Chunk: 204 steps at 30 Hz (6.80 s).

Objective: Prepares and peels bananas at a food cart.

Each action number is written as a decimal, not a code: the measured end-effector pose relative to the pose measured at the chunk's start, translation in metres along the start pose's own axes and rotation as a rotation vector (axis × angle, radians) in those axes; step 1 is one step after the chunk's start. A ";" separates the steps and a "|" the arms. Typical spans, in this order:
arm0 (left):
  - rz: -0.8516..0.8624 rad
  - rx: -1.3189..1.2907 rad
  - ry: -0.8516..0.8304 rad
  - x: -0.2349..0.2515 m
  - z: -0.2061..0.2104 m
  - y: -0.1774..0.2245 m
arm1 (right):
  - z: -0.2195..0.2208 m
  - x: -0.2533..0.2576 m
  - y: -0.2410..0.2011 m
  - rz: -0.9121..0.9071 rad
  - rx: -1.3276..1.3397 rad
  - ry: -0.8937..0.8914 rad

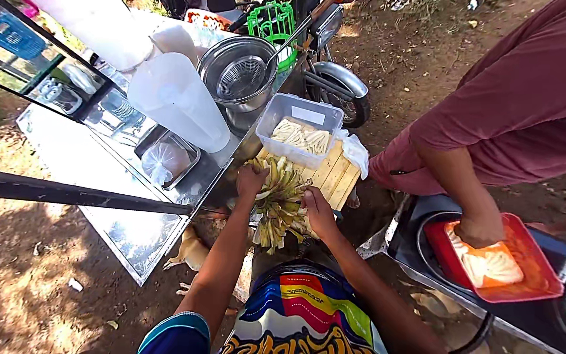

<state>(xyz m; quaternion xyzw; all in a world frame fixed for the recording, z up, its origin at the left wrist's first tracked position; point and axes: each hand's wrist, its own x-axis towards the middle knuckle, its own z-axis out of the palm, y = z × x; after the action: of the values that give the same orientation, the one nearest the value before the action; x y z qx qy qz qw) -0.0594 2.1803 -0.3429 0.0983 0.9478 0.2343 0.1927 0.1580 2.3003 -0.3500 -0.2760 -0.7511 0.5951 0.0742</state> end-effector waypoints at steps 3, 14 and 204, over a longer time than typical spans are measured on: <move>0.047 -0.034 0.050 -0.009 0.011 0.004 | -0.002 0.001 0.004 0.034 0.005 -0.016; -0.036 -0.167 -0.059 -0.001 0.027 -0.010 | -0.001 0.006 0.010 0.112 0.048 0.041; 0.536 -0.458 -0.440 0.037 -0.013 -0.020 | 0.016 0.083 -0.020 0.388 -0.073 -0.124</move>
<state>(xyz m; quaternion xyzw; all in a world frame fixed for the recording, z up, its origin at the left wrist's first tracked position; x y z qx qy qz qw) -0.1004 2.1678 -0.3533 0.3441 0.7483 0.4543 0.3396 0.0755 2.3258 -0.3541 -0.3808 -0.7080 0.5866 -0.0980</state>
